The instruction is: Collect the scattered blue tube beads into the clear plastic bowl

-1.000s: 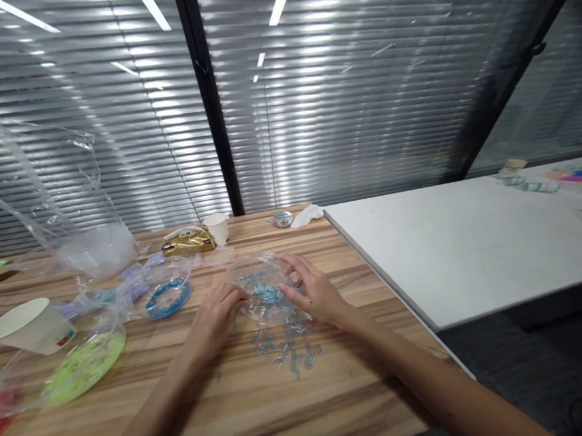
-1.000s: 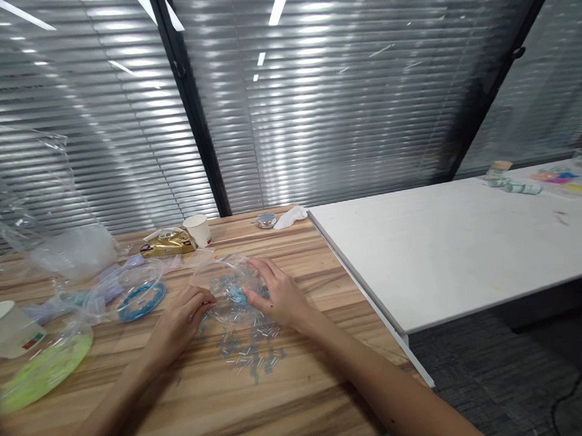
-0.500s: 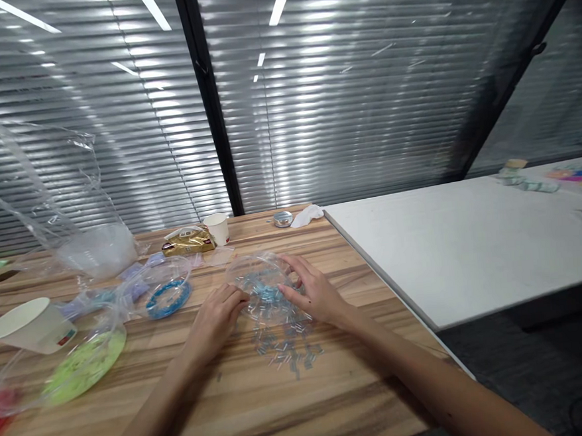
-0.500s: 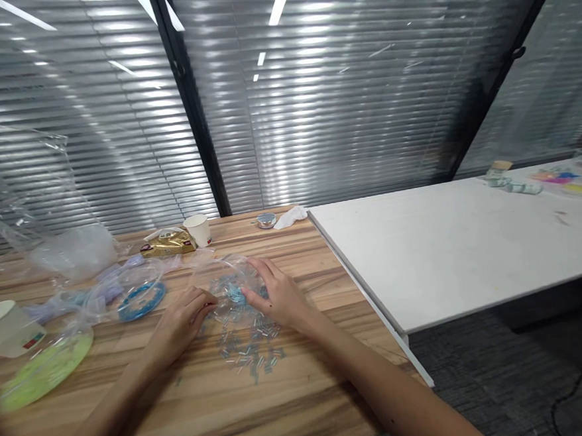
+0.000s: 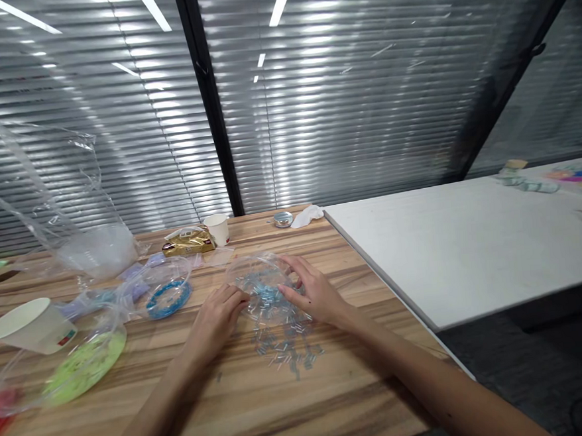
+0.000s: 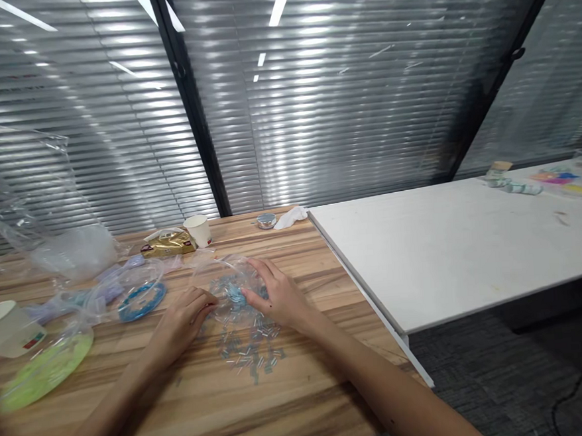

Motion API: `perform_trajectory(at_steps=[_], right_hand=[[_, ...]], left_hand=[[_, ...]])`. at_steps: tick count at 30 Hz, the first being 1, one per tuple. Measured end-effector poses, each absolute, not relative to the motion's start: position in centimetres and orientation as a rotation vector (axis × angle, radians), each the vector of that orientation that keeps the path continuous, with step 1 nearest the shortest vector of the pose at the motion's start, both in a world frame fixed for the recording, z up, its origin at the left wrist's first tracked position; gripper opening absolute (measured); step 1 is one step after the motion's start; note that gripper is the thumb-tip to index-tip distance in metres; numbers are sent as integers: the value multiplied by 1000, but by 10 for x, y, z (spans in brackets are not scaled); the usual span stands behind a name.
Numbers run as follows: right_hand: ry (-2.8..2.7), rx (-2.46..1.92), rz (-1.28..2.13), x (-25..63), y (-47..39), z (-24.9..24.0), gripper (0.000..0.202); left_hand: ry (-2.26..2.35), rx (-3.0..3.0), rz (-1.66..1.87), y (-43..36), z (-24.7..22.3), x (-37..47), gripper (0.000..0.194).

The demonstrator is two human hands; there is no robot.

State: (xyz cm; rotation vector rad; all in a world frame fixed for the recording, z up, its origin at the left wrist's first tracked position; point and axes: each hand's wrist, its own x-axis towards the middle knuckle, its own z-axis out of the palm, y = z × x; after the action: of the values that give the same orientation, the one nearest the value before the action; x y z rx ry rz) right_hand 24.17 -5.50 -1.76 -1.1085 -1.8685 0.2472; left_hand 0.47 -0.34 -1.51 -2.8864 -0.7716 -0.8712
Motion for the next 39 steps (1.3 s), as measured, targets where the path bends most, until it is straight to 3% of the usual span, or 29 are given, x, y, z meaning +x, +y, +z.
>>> perform_trajectory(at_steps=[39], right_hand=[[-1913,-1106,231,241,-56,-15,49]], left_hand=[[-830,-2987,-737,-7,-15,7,19]])
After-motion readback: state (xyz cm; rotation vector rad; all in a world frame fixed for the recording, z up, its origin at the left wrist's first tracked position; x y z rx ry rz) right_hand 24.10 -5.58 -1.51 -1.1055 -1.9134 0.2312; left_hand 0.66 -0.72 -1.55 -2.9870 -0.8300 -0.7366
